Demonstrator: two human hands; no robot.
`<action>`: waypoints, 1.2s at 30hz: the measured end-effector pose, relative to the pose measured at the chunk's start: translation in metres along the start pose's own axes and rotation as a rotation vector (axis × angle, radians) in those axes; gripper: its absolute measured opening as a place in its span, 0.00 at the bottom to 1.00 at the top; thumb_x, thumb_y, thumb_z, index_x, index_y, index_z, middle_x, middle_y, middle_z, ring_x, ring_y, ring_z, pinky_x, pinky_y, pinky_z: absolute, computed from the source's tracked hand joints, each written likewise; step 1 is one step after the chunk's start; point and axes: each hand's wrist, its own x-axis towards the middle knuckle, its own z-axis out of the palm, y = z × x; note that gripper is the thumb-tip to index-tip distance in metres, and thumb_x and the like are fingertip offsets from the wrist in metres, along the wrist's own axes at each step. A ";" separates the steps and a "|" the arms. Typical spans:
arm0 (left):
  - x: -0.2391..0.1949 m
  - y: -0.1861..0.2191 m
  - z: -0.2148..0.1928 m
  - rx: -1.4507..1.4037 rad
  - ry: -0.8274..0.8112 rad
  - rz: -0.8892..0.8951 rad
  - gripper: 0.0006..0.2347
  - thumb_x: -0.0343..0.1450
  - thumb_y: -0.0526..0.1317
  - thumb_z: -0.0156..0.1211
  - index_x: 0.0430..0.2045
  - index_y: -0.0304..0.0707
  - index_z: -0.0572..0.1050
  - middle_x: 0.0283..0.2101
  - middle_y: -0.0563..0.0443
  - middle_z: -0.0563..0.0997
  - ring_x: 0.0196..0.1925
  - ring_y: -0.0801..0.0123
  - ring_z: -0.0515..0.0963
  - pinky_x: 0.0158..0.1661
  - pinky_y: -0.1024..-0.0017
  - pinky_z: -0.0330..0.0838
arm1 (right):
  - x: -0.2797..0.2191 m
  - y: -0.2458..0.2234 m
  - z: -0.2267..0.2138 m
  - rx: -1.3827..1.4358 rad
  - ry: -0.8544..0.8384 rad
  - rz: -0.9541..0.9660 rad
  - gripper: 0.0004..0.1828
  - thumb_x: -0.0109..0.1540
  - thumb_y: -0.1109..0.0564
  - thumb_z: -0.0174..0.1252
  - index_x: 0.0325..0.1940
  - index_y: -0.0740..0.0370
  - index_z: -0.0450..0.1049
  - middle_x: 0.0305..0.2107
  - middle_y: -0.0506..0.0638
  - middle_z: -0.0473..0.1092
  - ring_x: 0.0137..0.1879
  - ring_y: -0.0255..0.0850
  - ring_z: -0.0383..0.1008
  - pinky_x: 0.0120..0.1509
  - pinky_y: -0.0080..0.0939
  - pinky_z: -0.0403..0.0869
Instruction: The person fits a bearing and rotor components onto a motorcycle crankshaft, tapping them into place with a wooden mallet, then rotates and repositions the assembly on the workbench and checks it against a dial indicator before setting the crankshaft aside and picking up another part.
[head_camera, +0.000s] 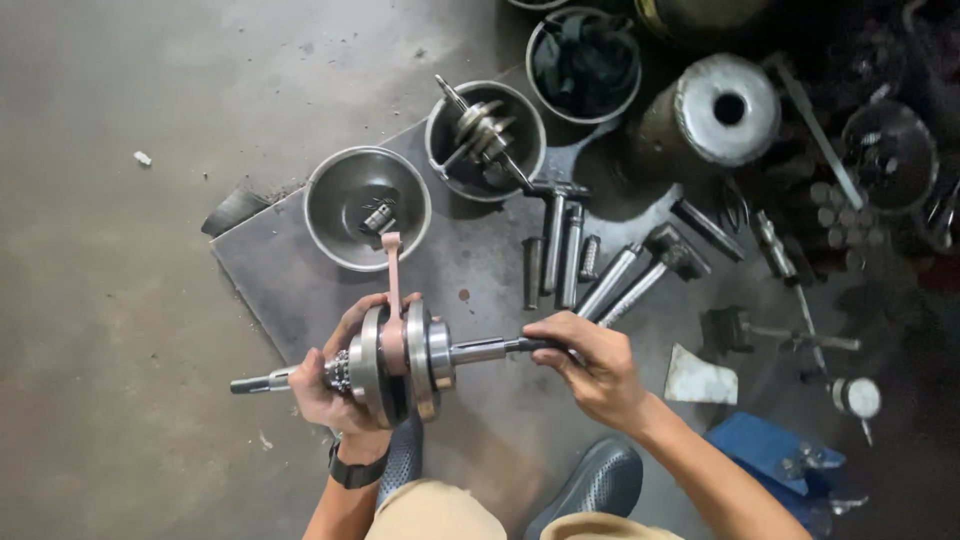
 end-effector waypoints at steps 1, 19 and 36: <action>-0.002 -0.006 0.003 0.069 -0.017 0.022 0.39 0.70 0.60 0.43 0.62 0.11 0.62 0.59 0.09 0.70 0.56 0.32 0.76 0.58 0.46 0.71 | -0.006 0.000 -0.002 -0.036 0.024 -0.057 0.15 0.62 0.65 0.63 0.53 0.67 0.75 0.38 0.56 0.76 0.41 0.45 0.79 0.43 0.39 0.77; -0.017 -0.038 0.012 0.382 -0.178 -0.006 0.36 0.66 0.56 0.41 0.55 0.12 0.70 0.53 0.18 0.78 0.54 0.40 0.79 0.59 0.54 0.73 | -0.075 0.057 -0.021 0.511 -0.347 0.778 0.20 0.72 0.49 0.51 0.39 0.70 0.75 0.13 0.44 0.61 0.19 0.31 0.60 0.23 0.35 0.61; -0.015 -0.032 0.000 0.468 -0.210 -0.039 0.37 0.64 0.58 0.43 0.52 0.13 0.73 0.51 0.17 0.80 0.52 0.39 0.82 0.56 0.57 0.75 | -0.079 0.058 0.003 0.645 -0.366 0.961 0.21 0.71 0.50 0.51 0.34 0.70 0.74 0.15 0.41 0.57 0.20 0.31 0.54 0.23 0.34 0.54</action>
